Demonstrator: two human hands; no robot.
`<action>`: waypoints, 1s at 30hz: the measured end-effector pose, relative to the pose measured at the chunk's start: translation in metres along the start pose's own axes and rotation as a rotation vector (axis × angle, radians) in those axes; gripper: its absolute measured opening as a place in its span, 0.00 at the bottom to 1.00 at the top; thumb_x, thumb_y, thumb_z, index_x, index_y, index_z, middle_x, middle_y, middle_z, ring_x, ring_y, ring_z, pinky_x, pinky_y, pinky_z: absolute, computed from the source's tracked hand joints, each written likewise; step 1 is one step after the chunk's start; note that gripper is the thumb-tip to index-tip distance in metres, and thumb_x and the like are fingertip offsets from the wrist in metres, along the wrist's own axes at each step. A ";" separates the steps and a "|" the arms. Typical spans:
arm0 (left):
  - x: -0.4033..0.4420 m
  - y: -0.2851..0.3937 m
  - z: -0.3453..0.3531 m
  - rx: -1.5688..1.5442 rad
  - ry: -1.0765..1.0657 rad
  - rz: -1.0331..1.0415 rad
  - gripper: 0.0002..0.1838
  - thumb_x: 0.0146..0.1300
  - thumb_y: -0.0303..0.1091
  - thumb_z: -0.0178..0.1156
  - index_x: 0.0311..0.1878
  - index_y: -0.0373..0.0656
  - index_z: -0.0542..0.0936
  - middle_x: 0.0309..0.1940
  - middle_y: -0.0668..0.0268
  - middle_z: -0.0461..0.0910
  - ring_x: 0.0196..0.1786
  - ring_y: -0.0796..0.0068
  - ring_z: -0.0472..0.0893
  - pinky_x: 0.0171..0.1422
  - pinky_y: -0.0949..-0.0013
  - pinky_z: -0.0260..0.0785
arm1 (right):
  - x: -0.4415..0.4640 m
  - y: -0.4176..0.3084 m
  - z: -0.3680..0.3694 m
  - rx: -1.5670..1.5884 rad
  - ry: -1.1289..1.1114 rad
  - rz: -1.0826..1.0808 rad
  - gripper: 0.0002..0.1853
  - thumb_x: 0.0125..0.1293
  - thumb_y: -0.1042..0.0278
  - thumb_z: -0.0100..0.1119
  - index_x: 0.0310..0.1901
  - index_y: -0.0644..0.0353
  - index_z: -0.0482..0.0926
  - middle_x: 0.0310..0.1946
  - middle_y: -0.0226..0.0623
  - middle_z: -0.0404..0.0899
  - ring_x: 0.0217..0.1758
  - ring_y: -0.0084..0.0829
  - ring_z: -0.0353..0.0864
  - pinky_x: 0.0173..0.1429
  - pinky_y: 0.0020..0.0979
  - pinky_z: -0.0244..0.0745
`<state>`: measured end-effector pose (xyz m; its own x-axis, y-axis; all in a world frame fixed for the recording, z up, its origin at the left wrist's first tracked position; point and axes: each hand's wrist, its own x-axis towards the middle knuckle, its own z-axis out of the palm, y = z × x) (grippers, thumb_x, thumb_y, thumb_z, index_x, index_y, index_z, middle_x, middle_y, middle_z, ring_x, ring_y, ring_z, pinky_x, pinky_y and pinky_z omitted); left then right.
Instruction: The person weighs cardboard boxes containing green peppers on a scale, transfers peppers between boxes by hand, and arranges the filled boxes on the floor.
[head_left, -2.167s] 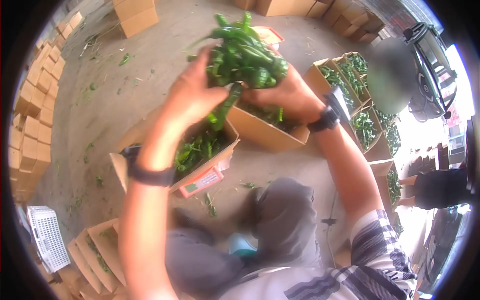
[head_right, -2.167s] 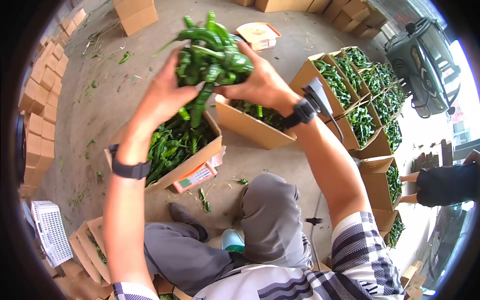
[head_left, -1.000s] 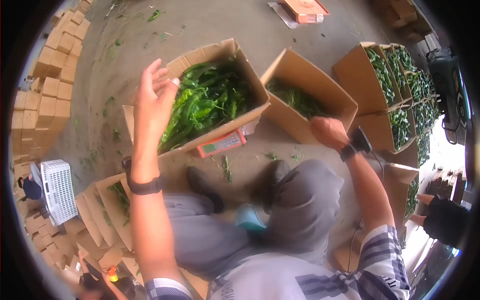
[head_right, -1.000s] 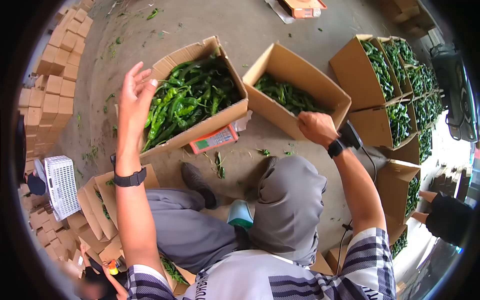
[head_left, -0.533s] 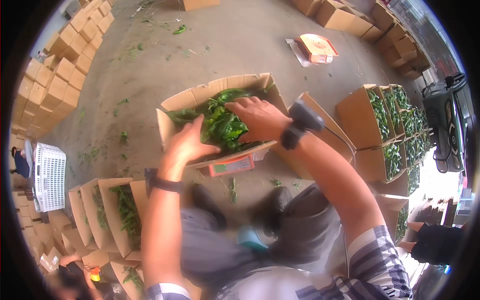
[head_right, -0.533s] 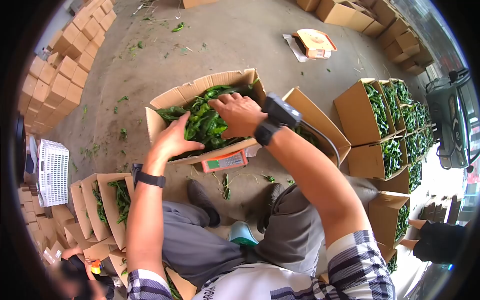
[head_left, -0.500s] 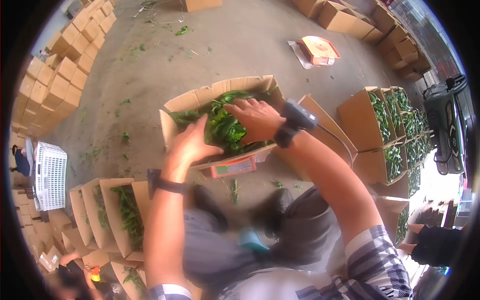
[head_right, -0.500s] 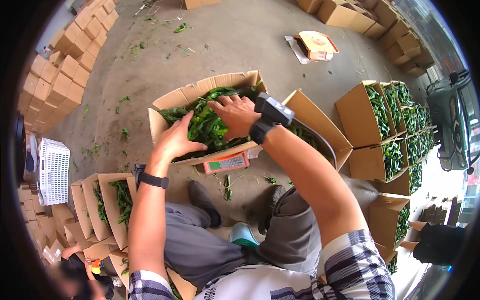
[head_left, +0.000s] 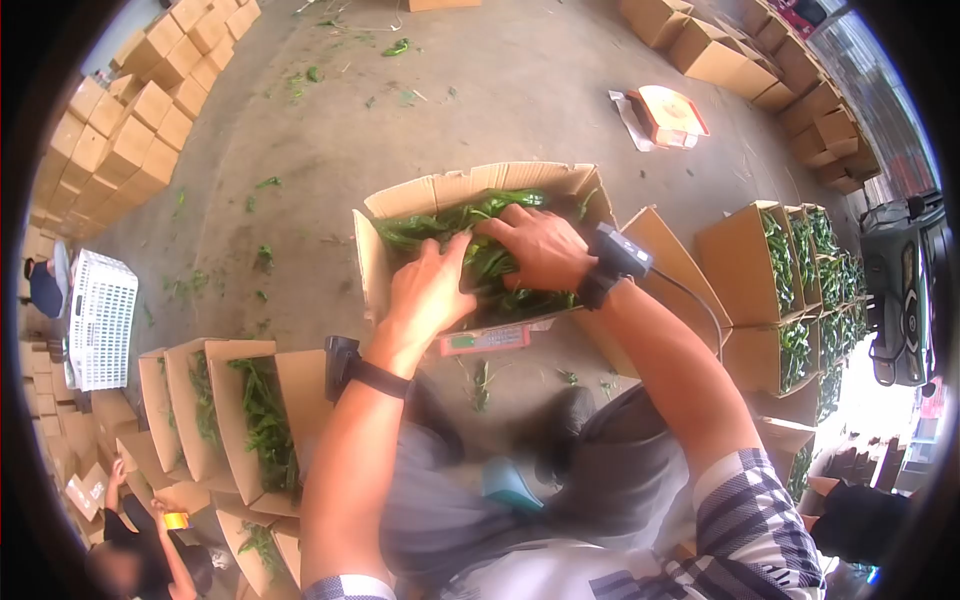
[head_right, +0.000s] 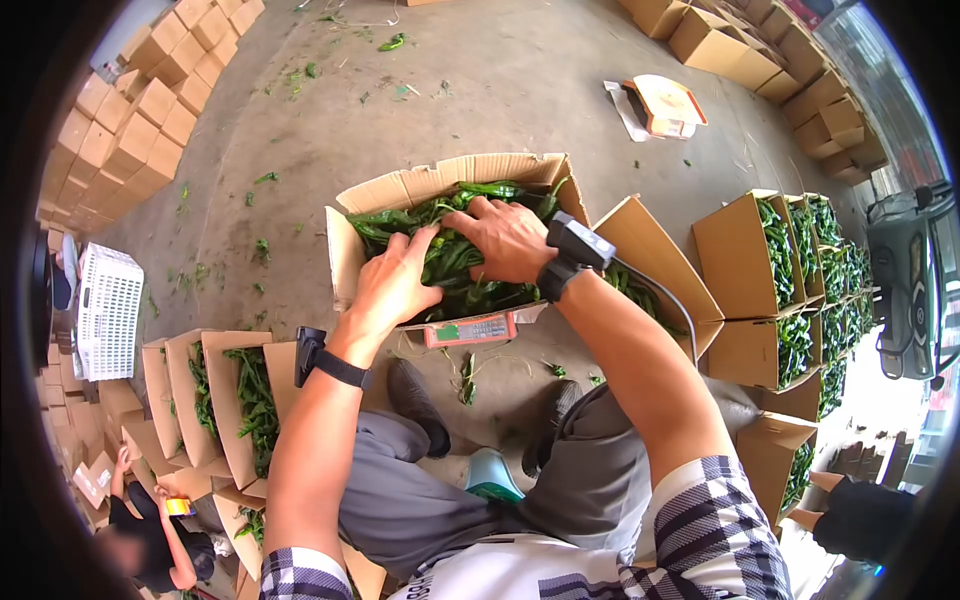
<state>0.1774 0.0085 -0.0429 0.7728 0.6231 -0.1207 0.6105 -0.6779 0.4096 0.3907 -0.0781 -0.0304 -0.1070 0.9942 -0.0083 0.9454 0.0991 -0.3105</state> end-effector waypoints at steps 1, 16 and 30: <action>-0.002 0.001 -0.004 0.000 0.001 -0.005 0.49 0.50 0.34 0.77 0.78 0.52 0.69 0.54 0.45 0.80 0.51 0.37 0.87 0.55 0.44 0.82 | -0.003 0.003 -0.001 0.001 -0.001 -0.005 0.44 0.50 0.56 0.81 0.71 0.44 0.74 0.54 0.46 0.80 0.57 0.53 0.85 0.60 0.50 0.81; -0.013 0.038 -0.097 -0.175 0.252 0.189 0.40 0.57 0.24 0.72 0.75 0.56 0.76 0.62 0.57 0.82 0.64 0.53 0.84 0.68 0.57 0.78 | -0.012 -0.017 -0.068 0.100 0.471 -0.119 0.36 0.52 0.64 0.77 0.66 0.46 0.79 0.48 0.43 0.81 0.53 0.51 0.86 0.56 0.47 0.85; -0.017 0.081 -0.125 -0.165 0.308 0.283 0.41 0.56 0.24 0.72 0.75 0.60 0.76 0.58 0.62 0.83 0.61 0.57 0.85 0.66 0.58 0.79 | -0.043 -0.020 -0.111 0.056 0.584 -0.112 0.35 0.51 0.64 0.78 0.65 0.46 0.80 0.46 0.42 0.80 0.53 0.50 0.85 0.56 0.46 0.84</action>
<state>0.1921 -0.0078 0.1051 0.8024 0.5263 0.2814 0.3277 -0.7826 0.5293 0.4106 -0.1182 0.0817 -0.0029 0.8376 0.5462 0.9187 0.2179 -0.3293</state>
